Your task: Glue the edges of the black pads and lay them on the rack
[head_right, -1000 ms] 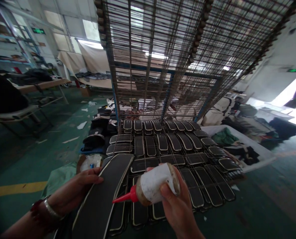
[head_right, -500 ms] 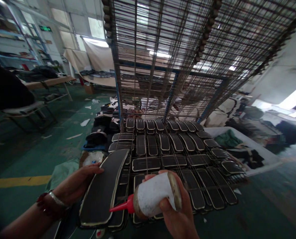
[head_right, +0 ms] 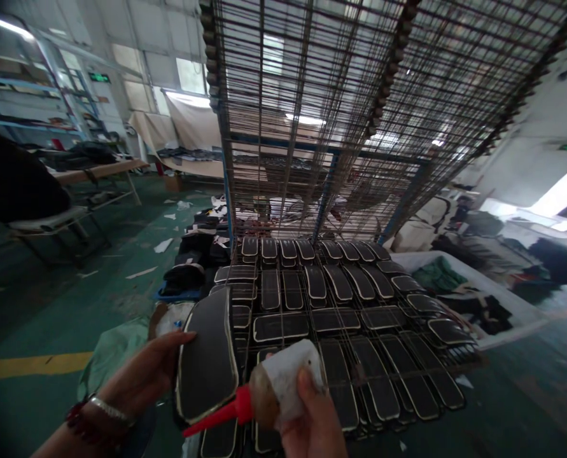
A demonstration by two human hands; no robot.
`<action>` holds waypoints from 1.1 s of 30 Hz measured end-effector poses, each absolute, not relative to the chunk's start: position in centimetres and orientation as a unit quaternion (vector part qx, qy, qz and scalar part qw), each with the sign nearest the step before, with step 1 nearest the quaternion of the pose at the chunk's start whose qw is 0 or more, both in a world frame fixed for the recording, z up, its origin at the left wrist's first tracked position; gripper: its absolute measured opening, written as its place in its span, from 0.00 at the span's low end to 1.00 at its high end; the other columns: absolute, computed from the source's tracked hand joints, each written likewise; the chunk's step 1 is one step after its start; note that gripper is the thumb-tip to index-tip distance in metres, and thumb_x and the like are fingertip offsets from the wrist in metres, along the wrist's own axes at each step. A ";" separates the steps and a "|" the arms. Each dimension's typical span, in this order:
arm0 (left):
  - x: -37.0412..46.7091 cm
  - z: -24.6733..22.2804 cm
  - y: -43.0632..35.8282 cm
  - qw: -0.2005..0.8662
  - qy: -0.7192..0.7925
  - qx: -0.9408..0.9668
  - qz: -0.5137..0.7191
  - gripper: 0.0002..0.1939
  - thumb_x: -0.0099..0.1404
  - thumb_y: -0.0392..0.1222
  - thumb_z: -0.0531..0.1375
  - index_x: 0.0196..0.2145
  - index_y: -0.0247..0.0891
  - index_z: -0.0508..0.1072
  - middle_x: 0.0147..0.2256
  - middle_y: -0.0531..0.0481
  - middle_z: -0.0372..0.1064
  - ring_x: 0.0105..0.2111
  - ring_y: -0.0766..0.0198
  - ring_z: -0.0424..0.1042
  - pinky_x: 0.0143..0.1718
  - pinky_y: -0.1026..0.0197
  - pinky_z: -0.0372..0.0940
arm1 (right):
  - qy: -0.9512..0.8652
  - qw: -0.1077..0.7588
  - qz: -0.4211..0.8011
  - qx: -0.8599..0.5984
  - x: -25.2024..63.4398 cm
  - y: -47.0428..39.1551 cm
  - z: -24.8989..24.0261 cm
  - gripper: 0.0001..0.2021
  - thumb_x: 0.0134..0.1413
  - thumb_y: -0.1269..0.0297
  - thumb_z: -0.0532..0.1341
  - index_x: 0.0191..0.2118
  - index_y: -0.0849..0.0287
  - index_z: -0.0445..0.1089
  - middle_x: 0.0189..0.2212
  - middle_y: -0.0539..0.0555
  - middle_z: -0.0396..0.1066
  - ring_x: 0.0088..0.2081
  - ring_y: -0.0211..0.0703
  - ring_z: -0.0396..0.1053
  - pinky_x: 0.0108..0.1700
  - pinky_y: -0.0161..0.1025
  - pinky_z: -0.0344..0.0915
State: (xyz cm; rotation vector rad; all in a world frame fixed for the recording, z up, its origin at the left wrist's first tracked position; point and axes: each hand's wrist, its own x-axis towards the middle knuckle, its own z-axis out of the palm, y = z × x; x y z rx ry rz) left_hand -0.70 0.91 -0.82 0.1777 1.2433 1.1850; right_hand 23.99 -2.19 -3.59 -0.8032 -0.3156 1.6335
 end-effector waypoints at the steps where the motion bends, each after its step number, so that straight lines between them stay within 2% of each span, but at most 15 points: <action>1: -0.4 -1.1 0.7 0.652 0.540 0.097 0.524 0.07 0.59 0.26 0.59 0.35 0.33 0.72 0.26 0.45 0.79 0.24 0.57 0.79 0.27 0.58 0.75 | -0.132 0.598 0.712 -0.344 23.9 -1.5 -3.3 0.20 0.41 0.54 0.77 0.40 0.55 0.76 0.40 0.58 0.78 0.44 0.55 0.74 0.45 0.49 0.73; 6: 1.9 -2.0 -0.6 0.709 0.481 0.159 0.490 0.12 0.56 0.26 0.61 0.39 0.34 0.72 0.31 0.44 0.80 0.31 0.54 0.80 0.33 0.55 0.75 | -0.273 0.658 0.617 -0.335 24.1 3.1 -1.8 0.16 0.46 0.58 0.75 0.41 0.55 0.76 0.37 0.53 0.77 0.38 0.47 0.74 0.40 0.42 0.72; 10: 3.5 -2.3 -1.0 0.765 0.419 0.176 0.457 0.19 0.54 0.26 0.59 0.44 0.34 0.72 0.34 0.42 0.81 0.38 0.52 0.80 0.39 0.54 0.74 | -0.323 0.678 0.569 -0.333 23.9 5.2 -1.8 0.18 0.44 0.60 0.76 0.42 0.53 0.75 0.35 0.48 0.75 0.36 0.41 0.71 0.38 0.35 0.69; 14: 3.6 -2.1 -0.9 0.767 0.412 0.187 0.455 0.21 0.53 0.25 0.58 0.46 0.34 0.71 0.36 0.42 0.81 0.39 0.53 0.80 0.38 0.55 0.73 | -0.351 0.665 0.566 -0.337 24.2 4.3 -2.4 0.20 0.44 0.60 0.76 0.44 0.54 0.74 0.35 0.50 0.75 0.36 0.44 0.71 0.39 0.37 0.68; 20: 2.8 -1.7 -0.7 0.754 0.434 0.221 0.441 0.26 0.52 0.26 0.59 0.50 0.34 0.70 0.34 0.43 0.81 0.35 0.54 0.80 0.33 0.58 0.73 | -0.440 0.559 0.635 -0.300 27.3 2.9 -1.5 0.20 0.50 0.58 0.72 0.48 0.54 0.73 0.38 0.57 0.77 0.40 0.55 0.73 0.42 0.47 0.68; 23: 2.9 -1.5 -0.6 0.759 0.436 0.225 0.429 0.28 0.52 0.26 0.60 0.52 0.34 0.70 0.34 0.43 0.81 0.35 0.52 0.80 0.31 0.57 0.72 | -0.483 0.587 0.580 -0.294 28.6 3.4 -0.6 0.20 0.52 0.59 0.71 0.50 0.54 0.71 0.43 0.59 0.76 0.43 0.56 0.73 0.42 0.46 0.68; 28: 3.5 -1.6 -0.3 0.763 0.439 0.202 0.429 0.23 0.50 0.26 0.60 0.45 0.35 0.74 0.35 0.42 0.81 0.36 0.51 0.80 0.32 0.56 0.73 | -0.477 0.650 0.496 -0.323 28.3 3.7 -0.4 0.23 0.49 0.61 0.73 0.50 0.55 0.70 0.48 0.60 0.73 0.47 0.56 0.70 0.46 0.46 0.66; 31: 3.6 -1.8 0.1 0.756 0.441 0.213 0.434 0.21 0.50 0.26 0.61 0.43 0.36 0.75 0.36 0.42 0.81 0.36 0.50 0.80 0.31 0.56 0.73 | -0.419 0.652 0.548 -0.315 27.7 3.1 -1.5 0.22 0.49 0.60 0.73 0.50 0.57 0.71 0.44 0.60 0.75 0.44 0.54 0.72 0.43 0.45 0.68; 33: 3.5 -1.9 0.6 0.746 0.454 0.215 0.437 0.21 0.50 0.26 0.62 0.43 0.36 0.75 0.35 0.43 0.81 0.35 0.50 0.80 0.29 0.57 0.73 | -0.349 0.634 0.599 -0.341 27.7 2.8 -2.4 0.22 0.46 0.60 0.75 0.47 0.59 0.73 0.37 0.58 0.77 0.36 0.51 0.73 0.37 0.42 0.70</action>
